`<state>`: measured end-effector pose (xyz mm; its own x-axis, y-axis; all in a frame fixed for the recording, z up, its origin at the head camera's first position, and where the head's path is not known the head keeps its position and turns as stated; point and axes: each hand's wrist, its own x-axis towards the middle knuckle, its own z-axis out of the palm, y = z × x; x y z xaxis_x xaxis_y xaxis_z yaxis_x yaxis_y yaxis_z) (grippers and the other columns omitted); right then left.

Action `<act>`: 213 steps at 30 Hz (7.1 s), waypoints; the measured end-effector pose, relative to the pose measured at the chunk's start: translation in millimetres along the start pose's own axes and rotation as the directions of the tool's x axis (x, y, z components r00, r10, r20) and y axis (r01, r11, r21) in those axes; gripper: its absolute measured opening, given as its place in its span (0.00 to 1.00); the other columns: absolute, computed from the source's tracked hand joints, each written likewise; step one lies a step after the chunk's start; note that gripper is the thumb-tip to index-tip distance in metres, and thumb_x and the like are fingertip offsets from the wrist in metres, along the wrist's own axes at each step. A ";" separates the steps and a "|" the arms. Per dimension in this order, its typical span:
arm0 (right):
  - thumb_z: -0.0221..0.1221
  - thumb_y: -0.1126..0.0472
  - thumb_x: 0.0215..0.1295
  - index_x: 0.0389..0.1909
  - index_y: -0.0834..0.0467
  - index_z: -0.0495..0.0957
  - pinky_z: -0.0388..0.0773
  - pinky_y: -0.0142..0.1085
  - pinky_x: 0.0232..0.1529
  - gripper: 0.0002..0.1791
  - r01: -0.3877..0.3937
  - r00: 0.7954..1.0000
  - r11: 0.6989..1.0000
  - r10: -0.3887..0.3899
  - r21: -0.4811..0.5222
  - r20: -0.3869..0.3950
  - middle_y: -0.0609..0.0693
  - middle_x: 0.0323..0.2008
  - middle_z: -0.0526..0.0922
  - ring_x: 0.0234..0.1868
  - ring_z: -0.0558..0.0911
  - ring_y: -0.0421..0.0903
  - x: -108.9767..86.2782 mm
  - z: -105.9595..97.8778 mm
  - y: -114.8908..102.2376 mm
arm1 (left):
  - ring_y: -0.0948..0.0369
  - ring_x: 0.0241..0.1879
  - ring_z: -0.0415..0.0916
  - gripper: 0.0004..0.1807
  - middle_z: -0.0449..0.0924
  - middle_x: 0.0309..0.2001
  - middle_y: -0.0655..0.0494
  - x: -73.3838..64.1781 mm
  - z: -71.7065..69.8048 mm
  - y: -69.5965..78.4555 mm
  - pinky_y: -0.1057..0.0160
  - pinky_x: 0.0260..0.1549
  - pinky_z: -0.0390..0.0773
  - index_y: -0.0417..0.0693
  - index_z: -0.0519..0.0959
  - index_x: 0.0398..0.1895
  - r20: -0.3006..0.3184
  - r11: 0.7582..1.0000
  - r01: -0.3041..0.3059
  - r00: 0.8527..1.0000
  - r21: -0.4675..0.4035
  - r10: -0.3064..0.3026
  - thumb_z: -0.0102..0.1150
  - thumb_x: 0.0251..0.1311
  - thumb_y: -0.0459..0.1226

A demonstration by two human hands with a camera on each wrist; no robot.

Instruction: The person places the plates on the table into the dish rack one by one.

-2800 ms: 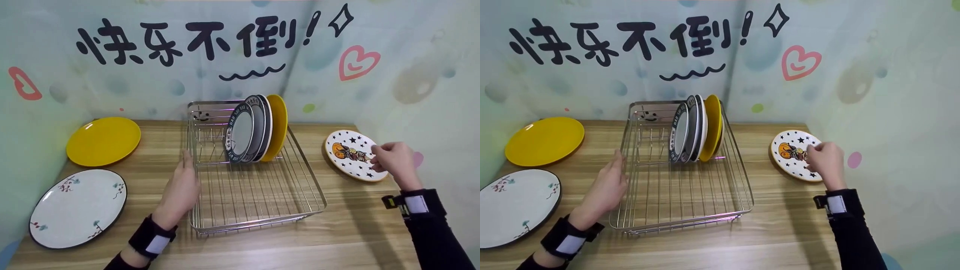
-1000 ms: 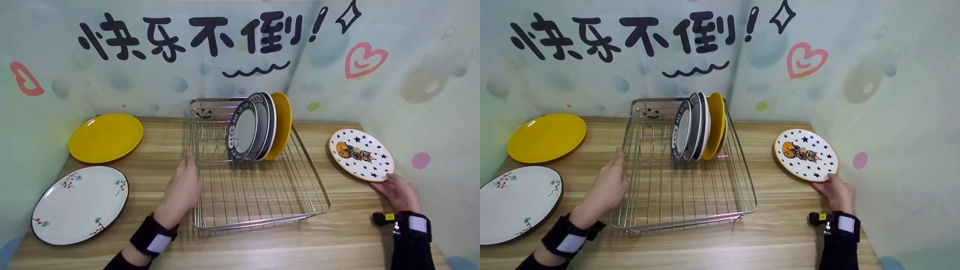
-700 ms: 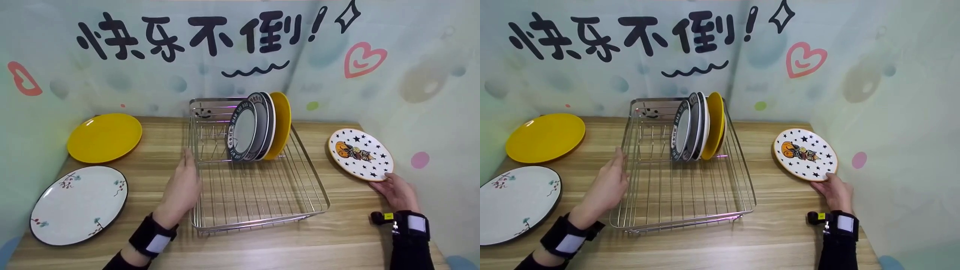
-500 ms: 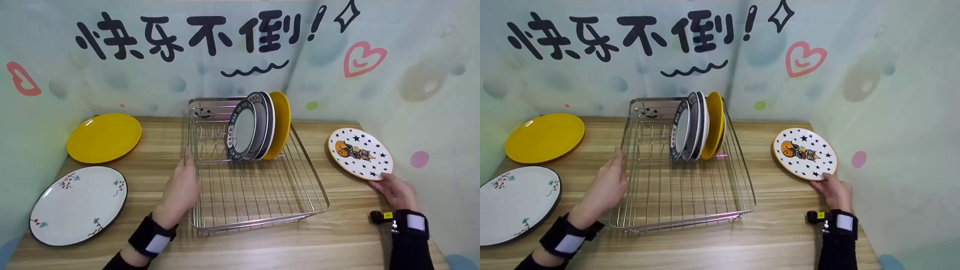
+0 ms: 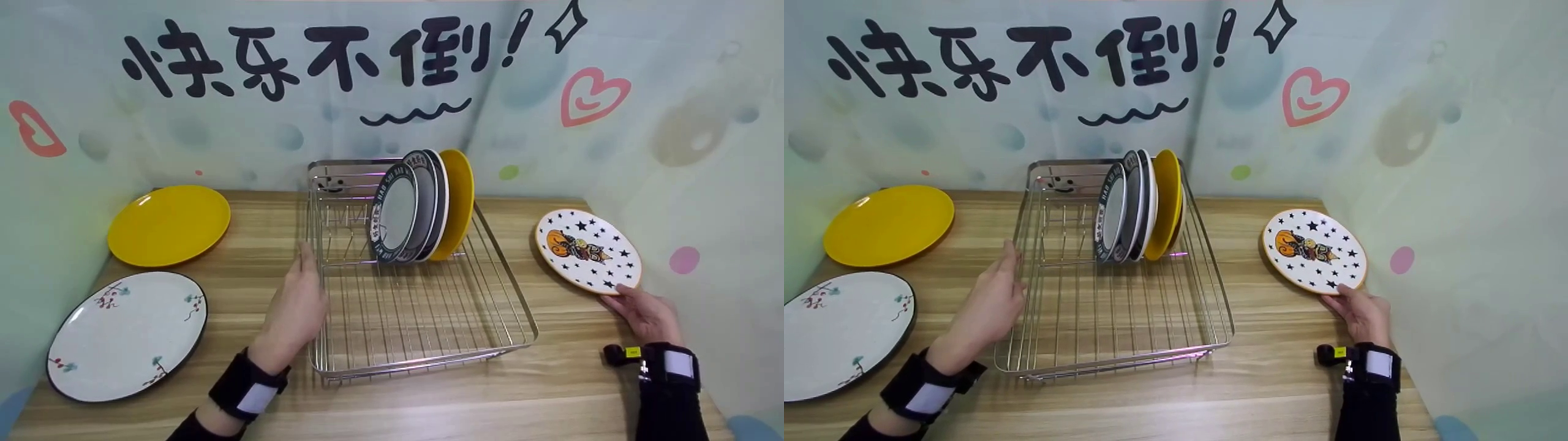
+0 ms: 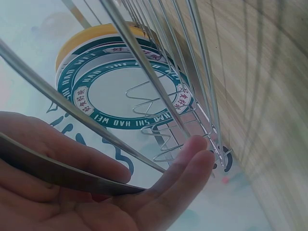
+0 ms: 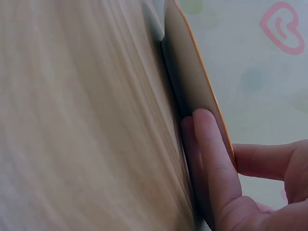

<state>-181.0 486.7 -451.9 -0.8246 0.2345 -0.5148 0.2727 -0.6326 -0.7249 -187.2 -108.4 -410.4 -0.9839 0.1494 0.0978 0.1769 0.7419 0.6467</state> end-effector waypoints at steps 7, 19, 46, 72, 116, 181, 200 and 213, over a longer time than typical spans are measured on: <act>0.50 0.81 0.66 0.75 0.56 0.23 0.74 0.40 0.56 0.52 0.015 0.999 1.000 -0.016 -0.014 -0.038 0.58 0.36 0.75 0.36 0.86 0.53 -3.5 4.9 1.2 | 0.56 0.21 0.68 0.45 0.41 0.75 0.33 -0.2 -0.3 0.7 0.62 0.17 0.74 0.33 0.34 0.76 0.005 1.000 0.009 1.000 0.001 -0.009 0.46 0.60 0.23; 0.51 0.83 0.64 0.74 0.57 0.23 0.72 0.41 0.58 0.53 0.045 0.999 0.999 -0.045 -0.024 -0.020 0.60 0.75 0.38 0.36 0.86 0.52 -3.0 3.4 2.8 | 0.48 0.31 0.75 0.43 0.45 0.73 0.29 0.3 0.6 0.4 0.63 0.18 0.75 0.30 0.36 0.75 -0.011 1.000 -0.005 1.000 0.011 0.006 0.44 0.60 0.22; 0.45 0.84 0.65 0.74 0.58 0.20 0.72 0.45 0.58 0.52 0.088 0.994 0.996 -0.089 0.010 0.062 0.65 0.52 0.74 0.43 0.84 0.52 -3.6 -1.2 6.8 | 0.42 0.45 0.74 0.45 0.46 0.73 0.28 1.4 -1.3 2.0 0.58 0.25 0.78 0.31 0.35 0.76 0.022 0.999 0.029 0.999 0.015 -0.029 0.47 0.58 0.23; 0.35 0.85 0.67 0.76 0.49 0.21 0.71 0.51 0.58 0.49 0.040 0.981 0.994 -0.058 0.097 0.184 0.61 0.37 0.82 0.43 0.83 0.58 -8.4 -0.4 9.1 | 0.47 0.31 0.74 0.44 0.42 0.74 0.29 0.5 -0.3 2.1 0.63 0.18 0.74 0.30 0.34 0.75 0.008 1.000 0.005 1.000 -0.001 -0.005 0.45 0.59 0.22; 0.45 0.81 0.69 0.76 0.60 0.28 0.71 0.48 0.59 0.45 0.256 0.938 0.952 -0.286 0.167 0.196 0.57 0.45 0.82 0.52 0.81 0.55 -19.1 17.4 19.0 | 0.39 0.52 0.73 0.44 0.48 0.72 0.27 0.4 1.4 0.8 0.52 0.32 0.80 0.29 0.35 0.75 -0.016 1.000 -0.013 1.000 0.024 0.013 0.46 0.59 0.23; 0.45 0.82 0.68 0.76 0.61 0.31 0.68 0.52 0.61 0.44 0.270 0.836 0.947 -0.320 0.175 0.445 0.67 0.62 0.71 0.62 0.72 0.60 -104.3 156.8 -47.2 | 0.42 0.48 0.74 0.45 0.49 0.72 0.28 1.1 0.6 1.9 0.59 0.25 0.79 0.30 0.36 0.75 -0.025 1.000 -0.007 1.000 0.019 0.007 0.49 0.58 0.22; 0.49 0.80 0.69 0.74 0.69 0.46 0.72 0.49 0.59 0.36 0.285 0.826 0.957 -0.220 -0.047 0.519 0.68 0.61 0.72 0.59 0.75 0.61 -124.4 222.6 -48.0 | 0.43 0.43 0.76 0.45 0.50 0.71 0.28 1.1 3.2 0.5 0.60 0.24 0.79 0.29 0.35 0.75 -0.030 0.999 -0.020 0.999 0.037 0.021 0.50 0.59 0.23; 0.52 0.80 0.67 0.68 0.74 0.60 0.73 0.55 0.55 0.28 0.319 0.817 0.920 -0.146 -0.227 0.558 0.70 0.58 0.74 0.53 0.79 0.64 -136.5 268.2 -54.4 | 0.45 0.40 0.75 0.45 0.54 0.70 0.27 0.8 2.1 0.8 0.58 0.26 0.79 0.29 0.36 0.75 -0.037 0.999 -0.016 0.999 0.036 0.018 0.51 0.60 0.24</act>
<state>-216.2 291.1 -219.4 -0.9900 -0.1282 -0.0596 0.1003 -0.3397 -0.9352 -187.8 -106.3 -411.4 -0.9809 0.1383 0.1368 0.1936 0.7626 0.6172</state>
